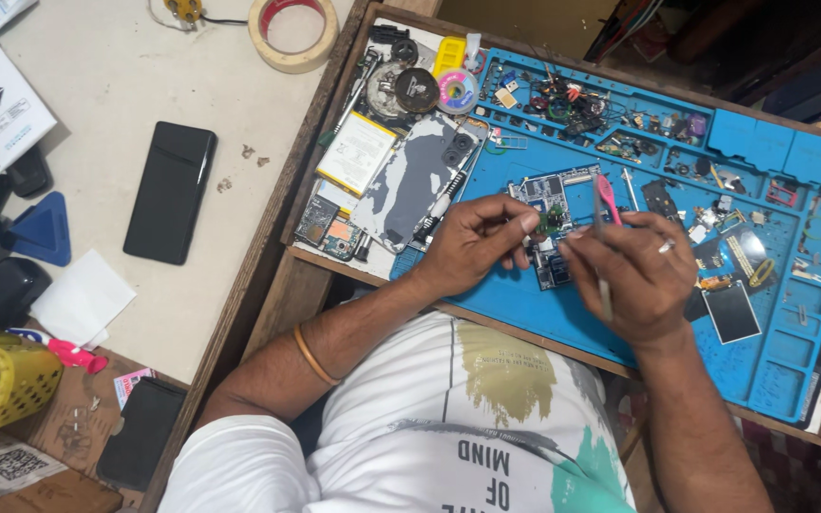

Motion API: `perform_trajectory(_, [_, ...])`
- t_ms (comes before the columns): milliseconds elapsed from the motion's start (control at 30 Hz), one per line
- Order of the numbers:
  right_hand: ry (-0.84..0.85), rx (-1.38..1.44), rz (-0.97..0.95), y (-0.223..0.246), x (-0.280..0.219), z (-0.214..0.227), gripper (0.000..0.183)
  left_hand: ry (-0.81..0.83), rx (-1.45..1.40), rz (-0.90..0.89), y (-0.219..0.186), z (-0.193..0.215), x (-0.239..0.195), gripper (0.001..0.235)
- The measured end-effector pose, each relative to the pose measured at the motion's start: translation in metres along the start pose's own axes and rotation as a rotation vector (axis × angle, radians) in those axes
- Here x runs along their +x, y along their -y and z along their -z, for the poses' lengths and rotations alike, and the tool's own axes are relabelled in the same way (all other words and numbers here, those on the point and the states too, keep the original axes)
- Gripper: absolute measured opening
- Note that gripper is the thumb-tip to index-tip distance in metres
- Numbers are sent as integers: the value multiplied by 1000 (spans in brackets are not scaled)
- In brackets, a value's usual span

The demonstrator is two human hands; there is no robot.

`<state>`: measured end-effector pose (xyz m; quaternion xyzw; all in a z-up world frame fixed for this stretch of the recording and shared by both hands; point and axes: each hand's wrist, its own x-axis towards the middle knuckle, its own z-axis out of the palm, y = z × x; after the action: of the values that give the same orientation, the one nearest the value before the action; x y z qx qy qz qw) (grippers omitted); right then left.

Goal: The person uses tweezers to manipulate small components on a disassembled mobile phone motherboard. They repeatedly probe and adjust tiny parts on the board, occasionally repositioning the board and handling a small green component. The work continues without a visible final assembly or completion state.

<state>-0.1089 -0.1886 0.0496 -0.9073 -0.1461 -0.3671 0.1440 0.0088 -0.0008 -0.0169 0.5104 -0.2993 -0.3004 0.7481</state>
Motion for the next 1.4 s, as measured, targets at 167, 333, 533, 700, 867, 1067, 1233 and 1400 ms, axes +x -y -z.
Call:
perform_trajectory(167, [-3,59,-128,-7,-4,3,26,-35,-28,41,1,5,4,26])
perform_trajectory(333, [48,117,-170,-6,-6,-2,18,-33,-29,33,5,6,3,25])
perform_trajectory(533, [105,426,-388,-1,-5,2,20,-85,-138,34,7,7,6,16])
perform_trajectory(700, [139,696,-491,-2,-8,3,21,-101,-186,47,9,9,8,12])
perform_trajectory(867, [137,845,-482,-7,-11,3,27,-92,-219,20,10,9,8,9])
perform_trajectory(1067, [131,795,-404,-6,-12,0,37,-84,-271,25,10,10,8,10])
perform_trajectory(1233, [155,783,-383,-7,-11,0,36,-85,-277,54,9,11,8,10])
perform_trajectory(1400, [167,774,-368,-6,-10,-1,35,-85,-260,56,9,11,9,9])
